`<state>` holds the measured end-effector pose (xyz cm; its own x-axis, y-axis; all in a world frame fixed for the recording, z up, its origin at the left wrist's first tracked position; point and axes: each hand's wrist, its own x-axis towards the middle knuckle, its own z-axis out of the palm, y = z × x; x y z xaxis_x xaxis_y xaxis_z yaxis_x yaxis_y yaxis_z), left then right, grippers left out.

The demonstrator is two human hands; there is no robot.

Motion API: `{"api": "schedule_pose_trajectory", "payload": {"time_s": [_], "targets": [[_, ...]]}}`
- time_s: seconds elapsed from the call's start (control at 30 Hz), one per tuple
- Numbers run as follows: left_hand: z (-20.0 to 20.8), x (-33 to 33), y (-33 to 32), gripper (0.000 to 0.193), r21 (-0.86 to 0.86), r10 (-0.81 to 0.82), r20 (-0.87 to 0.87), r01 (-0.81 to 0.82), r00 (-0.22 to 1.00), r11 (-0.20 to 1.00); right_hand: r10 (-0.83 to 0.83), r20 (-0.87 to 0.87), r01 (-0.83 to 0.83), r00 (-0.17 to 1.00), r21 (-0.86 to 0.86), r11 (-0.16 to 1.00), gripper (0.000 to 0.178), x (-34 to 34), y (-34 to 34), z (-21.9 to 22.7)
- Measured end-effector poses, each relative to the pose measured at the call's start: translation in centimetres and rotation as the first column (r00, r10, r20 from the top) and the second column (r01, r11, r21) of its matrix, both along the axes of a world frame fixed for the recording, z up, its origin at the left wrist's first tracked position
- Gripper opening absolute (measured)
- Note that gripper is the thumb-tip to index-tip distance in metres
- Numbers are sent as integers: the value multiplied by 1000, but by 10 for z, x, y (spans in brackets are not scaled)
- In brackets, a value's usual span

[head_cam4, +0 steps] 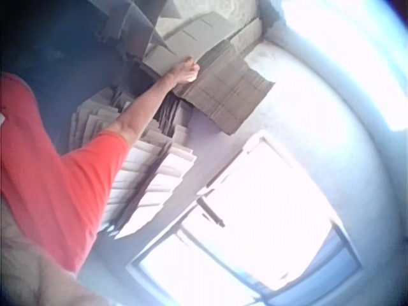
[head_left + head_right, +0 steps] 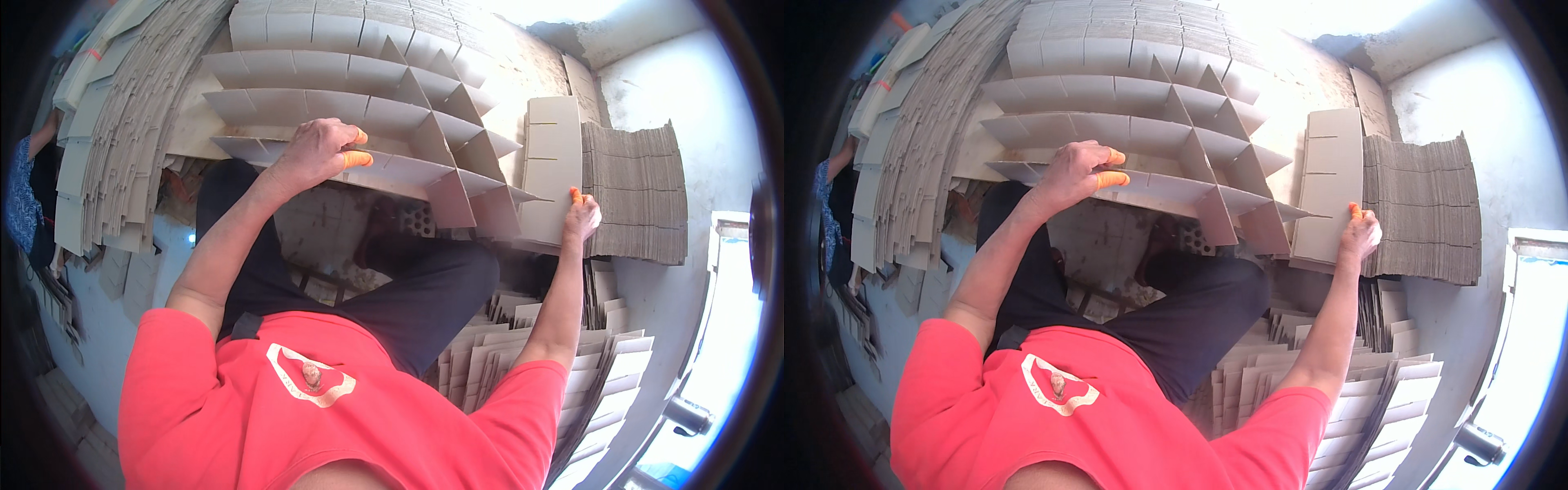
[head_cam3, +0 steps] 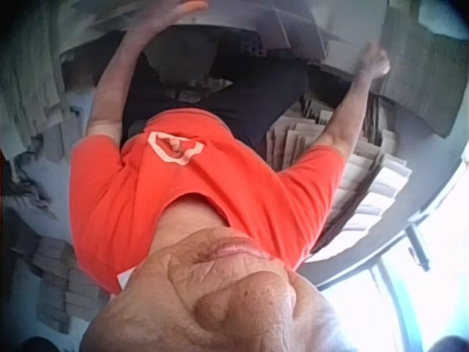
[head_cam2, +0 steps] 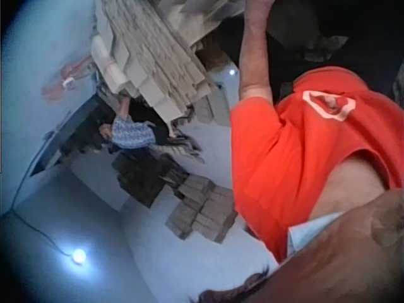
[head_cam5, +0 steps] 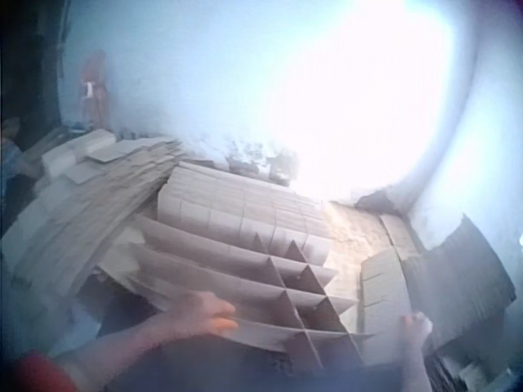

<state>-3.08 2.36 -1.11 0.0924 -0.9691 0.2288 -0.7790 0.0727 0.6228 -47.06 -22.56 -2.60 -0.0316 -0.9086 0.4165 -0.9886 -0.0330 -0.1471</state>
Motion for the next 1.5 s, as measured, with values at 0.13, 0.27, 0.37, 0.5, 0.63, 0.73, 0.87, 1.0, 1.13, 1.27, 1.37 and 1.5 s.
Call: {"api": "schedule_pose_trajectory", "payload": {"time_s": [0.13,0.27,0.37,0.5,0.63,0.73,0.87,1.0,1.13,1.27,1.37,1.5], "targets": [[-6,0,-1,32,-5,-1,16,1,1000,1000,-72,204,50,976,113,992,29,0,-5,14],[-10,0,-2,33,-42,-9,26,10,1000,999,-21,275,32,961,-37,999,18,-3,-7,24],[-8,4,2,33,-45,-1,5,1,1000,999,48,338,26,940,-209,978,14,23,8,60],[-3,8,10,30,-44,15,75,-12,997,999,354,483,-257,801,-257,932,20,71,39,113],[-16,17,14,23,-75,33,109,-25,993,997,622,476,-630,622,-167,758,19,134,83,126],[-28,17,14,18,-101,33,92,-23,995,995,669,465,-734,580,-57,677,23,183,120,122],[-32,18,11,13,-186,21,134,5,991,983,707,486,-806,513,-11,592,18,217,139,110],[-37,18,10,13,-202,-2,155,34,988,979,735,463,-827,496,-8,563,15,233,135,98],[-29,17,10,12,-174,9,122,13,993,985,685,505,-813,525,60,579,18,240,137,107],[-30,17,9,12,-182,7,121,16,993,983,695,462,-813,550,109,572,29,244,139,109],[-30,16,8,12,-179,0,121,21,993,984,764,415,-845,494,21,535,31,247,134,104],[-29,17,8,12,-165,5,93,10,996,986,644,560,-830,522,159,535,19,252,132,113]]}}
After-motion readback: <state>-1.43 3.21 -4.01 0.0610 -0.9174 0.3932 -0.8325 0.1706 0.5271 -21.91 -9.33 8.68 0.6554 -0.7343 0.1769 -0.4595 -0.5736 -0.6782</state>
